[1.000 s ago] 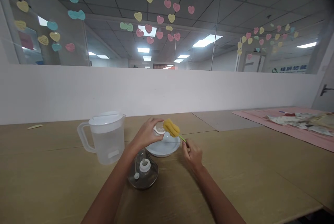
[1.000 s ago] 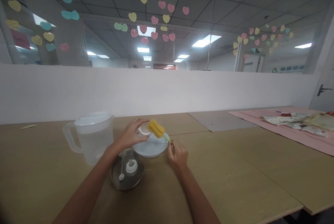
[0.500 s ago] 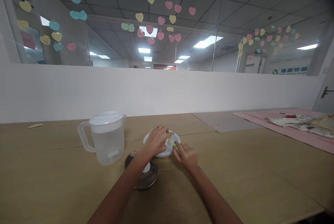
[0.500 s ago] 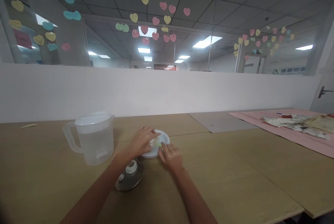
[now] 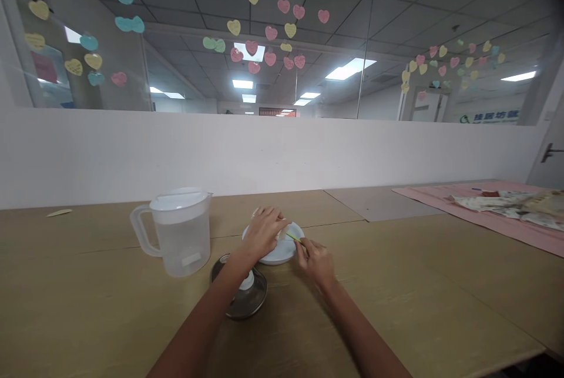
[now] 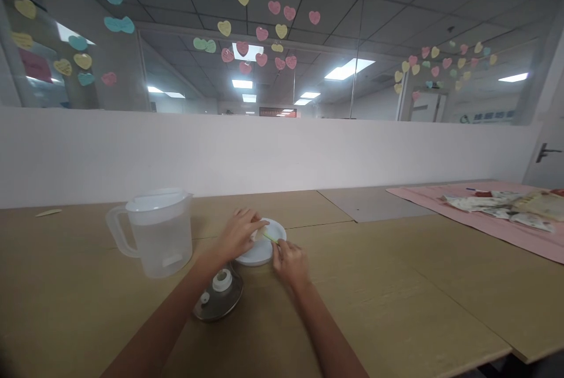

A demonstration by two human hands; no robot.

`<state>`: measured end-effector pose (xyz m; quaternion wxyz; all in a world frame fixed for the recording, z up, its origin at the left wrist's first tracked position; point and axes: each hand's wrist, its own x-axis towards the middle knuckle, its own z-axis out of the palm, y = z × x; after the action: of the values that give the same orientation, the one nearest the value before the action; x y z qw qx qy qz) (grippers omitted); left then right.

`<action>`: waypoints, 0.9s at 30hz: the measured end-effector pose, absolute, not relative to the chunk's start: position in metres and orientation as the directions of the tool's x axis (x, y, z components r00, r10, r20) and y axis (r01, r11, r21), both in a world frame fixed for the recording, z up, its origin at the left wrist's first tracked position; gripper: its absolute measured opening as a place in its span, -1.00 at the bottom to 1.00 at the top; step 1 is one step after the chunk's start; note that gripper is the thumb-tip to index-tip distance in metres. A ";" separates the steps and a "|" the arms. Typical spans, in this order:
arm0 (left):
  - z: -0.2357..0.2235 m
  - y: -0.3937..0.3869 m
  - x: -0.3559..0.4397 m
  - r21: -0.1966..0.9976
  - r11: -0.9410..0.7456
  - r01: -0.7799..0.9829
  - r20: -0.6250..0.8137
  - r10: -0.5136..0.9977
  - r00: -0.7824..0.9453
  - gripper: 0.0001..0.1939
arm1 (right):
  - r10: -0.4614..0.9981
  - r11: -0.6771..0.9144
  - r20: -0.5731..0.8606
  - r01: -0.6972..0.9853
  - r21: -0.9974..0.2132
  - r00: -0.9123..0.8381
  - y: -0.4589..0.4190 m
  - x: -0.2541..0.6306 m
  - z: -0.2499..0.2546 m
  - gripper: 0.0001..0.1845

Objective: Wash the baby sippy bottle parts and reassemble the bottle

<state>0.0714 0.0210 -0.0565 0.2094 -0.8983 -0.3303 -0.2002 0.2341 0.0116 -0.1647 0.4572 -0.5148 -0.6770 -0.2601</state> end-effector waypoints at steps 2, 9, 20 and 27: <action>-0.059 0.019 0.076 -0.273 -0.692 0.668 0.480 0.504 0.718 -0.57 | 0.466 0.384 0.880 0.917 -0.104 -0.095 0.012 0.232 -0.165 -0.68; -0.051 0.026 0.063 -0.291 -0.666 0.687 0.495 0.509 0.704 -0.55 | 0.475 0.309 0.880 0.940 -0.145 -0.021 0.009 0.229 -0.162 -0.65; -0.048 0.040 0.034 -0.394 -0.481 0.783 0.560 0.550 0.619 -0.46 | 0.637 -0.150 0.697 0.939 -0.309 0.331 0.021 0.265 -0.162 -0.70; -0.050 0.037 0.035 -0.211 -0.571 0.794 0.557 0.597 0.577 -0.44 | 0.875 -0.212 0.393 0.954 -0.214 0.283 0.031 0.271 -0.183 -0.78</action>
<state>0.0347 0.0375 -0.0497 0.2258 -0.8589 -0.4046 -0.2181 0.2711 0.0310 -0.1834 0.2099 -0.7729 -0.5914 -0.0936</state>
